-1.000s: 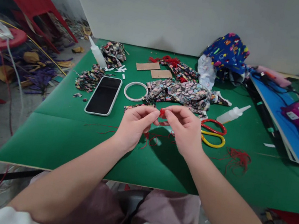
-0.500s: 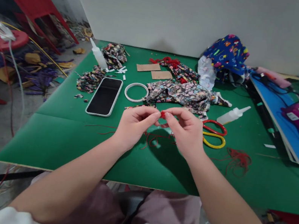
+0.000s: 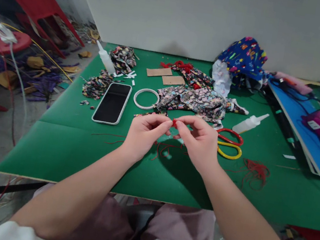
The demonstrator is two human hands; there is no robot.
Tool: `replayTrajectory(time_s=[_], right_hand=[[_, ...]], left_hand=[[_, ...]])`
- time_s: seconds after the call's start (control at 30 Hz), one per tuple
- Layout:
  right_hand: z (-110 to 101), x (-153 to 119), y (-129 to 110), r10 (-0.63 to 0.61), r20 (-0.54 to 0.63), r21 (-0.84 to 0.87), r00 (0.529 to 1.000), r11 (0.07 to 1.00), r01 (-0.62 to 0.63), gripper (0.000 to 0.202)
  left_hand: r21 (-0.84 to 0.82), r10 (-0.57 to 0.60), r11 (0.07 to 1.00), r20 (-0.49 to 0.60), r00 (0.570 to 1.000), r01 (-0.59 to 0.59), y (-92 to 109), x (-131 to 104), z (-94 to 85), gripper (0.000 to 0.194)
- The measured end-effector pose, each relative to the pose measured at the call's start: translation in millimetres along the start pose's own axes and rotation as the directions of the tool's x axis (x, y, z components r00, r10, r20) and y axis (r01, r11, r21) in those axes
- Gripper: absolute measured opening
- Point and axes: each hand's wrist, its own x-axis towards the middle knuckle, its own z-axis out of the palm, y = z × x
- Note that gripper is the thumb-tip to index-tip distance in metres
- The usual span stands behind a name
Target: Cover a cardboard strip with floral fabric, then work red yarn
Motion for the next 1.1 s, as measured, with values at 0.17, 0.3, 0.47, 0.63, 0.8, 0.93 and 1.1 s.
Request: replayTrajectory(time_s=[0.17,0.3,0.47,0.63,0.8,0.93,1.1], right_hand=[[0.2,0.5,0.8,0.013,-0.008,-0.044,1.0,0.999,-0.014,0.011],[0.8,1.3,1.2,0.023,-0.009,-0.056,1.0,0.998,-0.023,0.01],[1.6,1.4,1.8,0.027,-0.013,-0.04,1.0,0.999,-0.028,0.008],[1.9,1.6,2.8,0.049,-0.009,-0.024,0.999,0.999,-0.049,0.009],[2.0,1.5,4.0,0.069,-0.01,0.008,0.998,0.998,-0.069,0.01],[2.5,0.5,4.8,0.068,0.028,0.101,0.997,0.992,-0.07,0.014],[5.3,0.4,9.6,0.037,0.099,0.113,0.994,0.992,-0.048,0.025]], left_hand=[[0.025,0.006,1.0,0.005,1.0,-0.006,0.0,-0.8,0.1,0.013],[0.026,0.014,1.0,0.007,1.0,-0.014,0.9,-1.0,0.7,0.012],[0.028,-0.01,1.0,-0.005,1.0,0.011,1.8,-1.4,1.9,0.013],[0.03,-0.029,0.999,-0.021,0.999,0.03,1.7,-2.0,2.6,0.015],[0.03,-0.035,0.999,-0.024,0.999,0.036,1.7,-1.3,2.7,0.016],[-0.009,-0.086,0.996,-0.046,0.995,0.086,1.6,0.0,2.0,0.016],[-0.083,-0.115,0.99,-0.051,0.992,0.111,1.5,-0.3,2.0,0.013]])
